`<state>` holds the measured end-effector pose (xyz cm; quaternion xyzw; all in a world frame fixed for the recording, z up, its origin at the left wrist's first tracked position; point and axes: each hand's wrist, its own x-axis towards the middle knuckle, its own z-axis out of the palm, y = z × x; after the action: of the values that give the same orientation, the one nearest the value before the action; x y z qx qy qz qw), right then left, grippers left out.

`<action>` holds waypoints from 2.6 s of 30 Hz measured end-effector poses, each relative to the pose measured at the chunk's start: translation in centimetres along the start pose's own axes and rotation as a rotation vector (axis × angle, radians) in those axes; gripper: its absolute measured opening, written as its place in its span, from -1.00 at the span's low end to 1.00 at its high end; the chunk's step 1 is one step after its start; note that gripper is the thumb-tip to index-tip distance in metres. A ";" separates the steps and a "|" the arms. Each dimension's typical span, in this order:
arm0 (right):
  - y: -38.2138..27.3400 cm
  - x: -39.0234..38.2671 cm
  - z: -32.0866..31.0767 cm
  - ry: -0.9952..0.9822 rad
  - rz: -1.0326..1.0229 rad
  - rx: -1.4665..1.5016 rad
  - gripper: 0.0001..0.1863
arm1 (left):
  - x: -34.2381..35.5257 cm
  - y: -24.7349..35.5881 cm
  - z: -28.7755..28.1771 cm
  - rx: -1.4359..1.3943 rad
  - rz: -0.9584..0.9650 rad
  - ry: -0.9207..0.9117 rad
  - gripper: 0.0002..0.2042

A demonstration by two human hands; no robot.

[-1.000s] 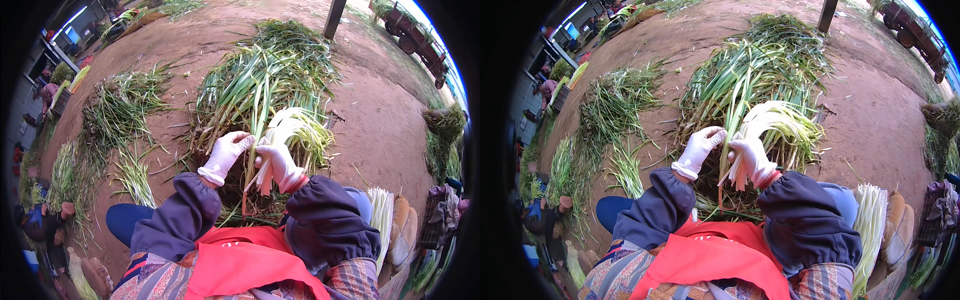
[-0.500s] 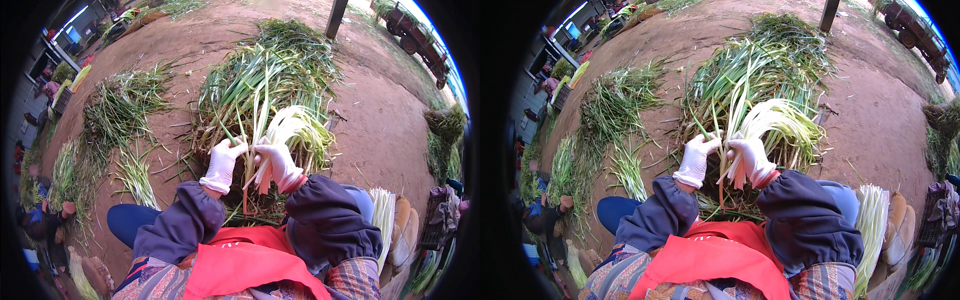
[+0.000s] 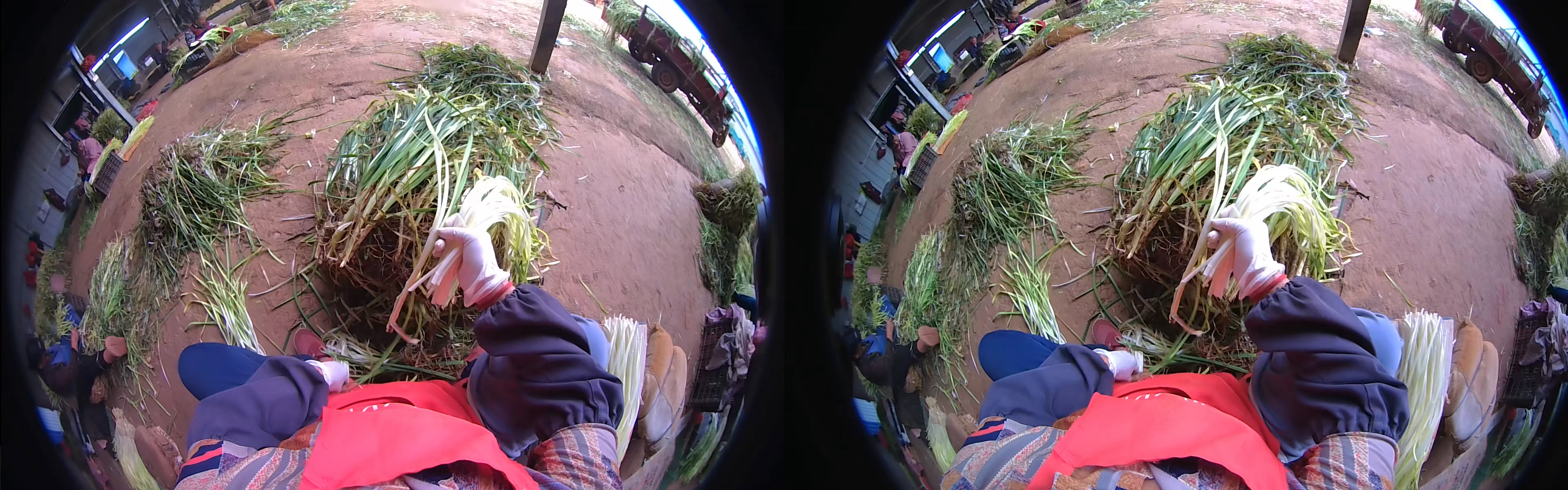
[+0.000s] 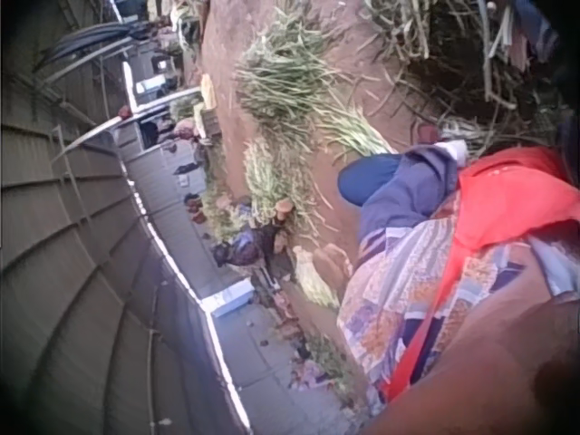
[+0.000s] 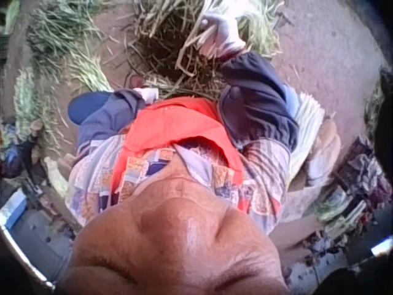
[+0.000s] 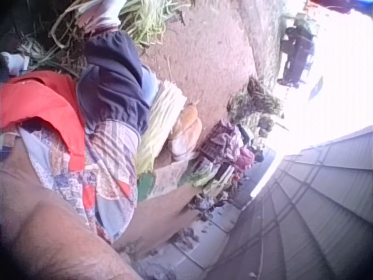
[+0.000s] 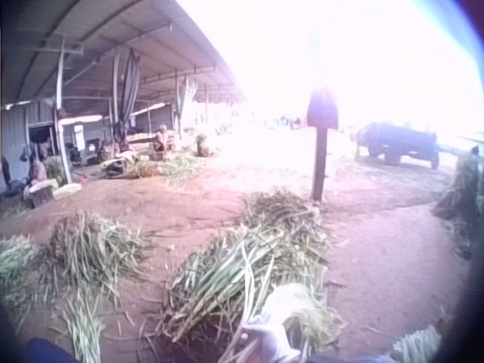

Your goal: The person sits on the ground and trims long green vegetables by hand, separating the white stalks from the green tops. The trimmed stalks are gathered into a bundle while the green tops are discarded onto a pile.

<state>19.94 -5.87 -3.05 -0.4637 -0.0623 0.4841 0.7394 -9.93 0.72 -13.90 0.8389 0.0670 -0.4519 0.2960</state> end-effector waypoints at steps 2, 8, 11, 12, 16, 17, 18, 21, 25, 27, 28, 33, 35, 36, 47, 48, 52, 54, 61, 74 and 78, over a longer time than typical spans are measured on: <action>-0.1 0.2 -0.4 -0.020 -0.047 -0.002 -0.99 | -0.8 -0.3 -1.6 -0.187 0.035 0.100 -0.81; 1.8 0.0 0.0 -0.052 0.067 -0.121 -0.99 | 0.0 5.2 -17.0 -0.578 0.276 1.327 -0.62; 2.0 0.0 0.0 -0.004 0.099 -0.079 -0.95 | 1.1 8.2 -19.3 -1.073 0.254 1.059 -0.69; 1.8 -0.1 -0.3 0.030 0.097 -0.048 -0.94 | 1.0 8.3 -19.4 -1.278 0.324 1.103 -0.73; 0.2 -0.5 -2.1 -0.055 0.209 0.048 -0.85 | -1.9 4.4 -20.5 -1.865 0.448 1.002 -0.76; -0.4 -0.7 -2.6 -0.100 0.258 0.078 -0.85 | -3.0 2.9 -21.4 -1.947 0.428 1.018 -0.75; -1.0 -1.0 -3.0 -0.103 0.299 0.052 -0.83 | -4.2 1.6 -22.1 -1.843 0.461 1.034 -0.74; -2.0 -1.6 -3.0 -0.090 0.182 0.015 -0.78 | -5.8 1.0 -22.9 -1.650 0.398 0.994 -0.72; -0.9 -1.3 -0.9 -0.178 0.195 0.158 -0.80 | -4.1 5.4 -20.2 -1.366 0.369 0.915 -0.71; 0.0 -0.9 0.1 -0.187 0.230 0.150 -0.83 | -2.9 7.2 -18.4 -1.408 0.323 0.872 -0.71; 0.2 -0.7 0.3 -0.197 0.300 0.170 -0.80 | -2.2 7.6 -17.7 -1.454 0.330 0.835 -0.75; -0.6 -1.2 -0.6 -0.147 0.404 -0.016 -0.80 | -2.1 1.5 -17.8 -1.704 0.397 1.036 -0.76; -1.6 -1.9 -1.7 -0.126 0.466 -0.080 -0.85 | -3.4 -3.9 -20.0 -1.870 0.437 1.127 -0.77; -2.0 -2.4 -2.4 -0.147 0.420 -0.054 -0.85 | -4.4 -6.9 -21.3 -1.943 0.440 1.118 -0.77; -7.9 -3.0 -7.2 0.013 0.157 -0.583 -0.51 | -9.5 -7.0 -25.4 -1.572 0.394 1.036 -0.67; -7.2 -3.0 -6.1 -0.017 0.111 -0.449 -0.51 | -9.0 -4.8 -25.3 -1.565 0.414 1.001 -0.68; -1.1 -4.4 -1.7 -0.194 0.287 0.031 -0.48 | -4.9 4.6 -24.1 -1.516 0.482 0.868 -0.73; 1.9 -4.9 -0.2 -0.274 0.440 0.198 -0.44 | -3.0 7.6 -22.7 -1.467 0.476 0.840 -0.72; -4.9 -4.2 0.7 -0.386 0.353 0.573 -0.63 | -0.1 2.8 -20.9 -1.426 0.214 1.009 -0.65; -14.1 1.2 -4.3 -0.432 -0.362 0.787 -0.89 | 1.5 0.9 -27.2 -0.100 -0.237 0.936 -0.76; -15.1 0.5 -4.1 -0.484 -0.420 0.810 -0.87 | -8.9 2.3 -28.6 -1.111 0.521 1.243 -0.87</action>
<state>32.37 -9.57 5.68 0.0077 -0.1310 0.4040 0.9053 6.28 16.13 6.07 0.6561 0.2329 0.2679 0.6659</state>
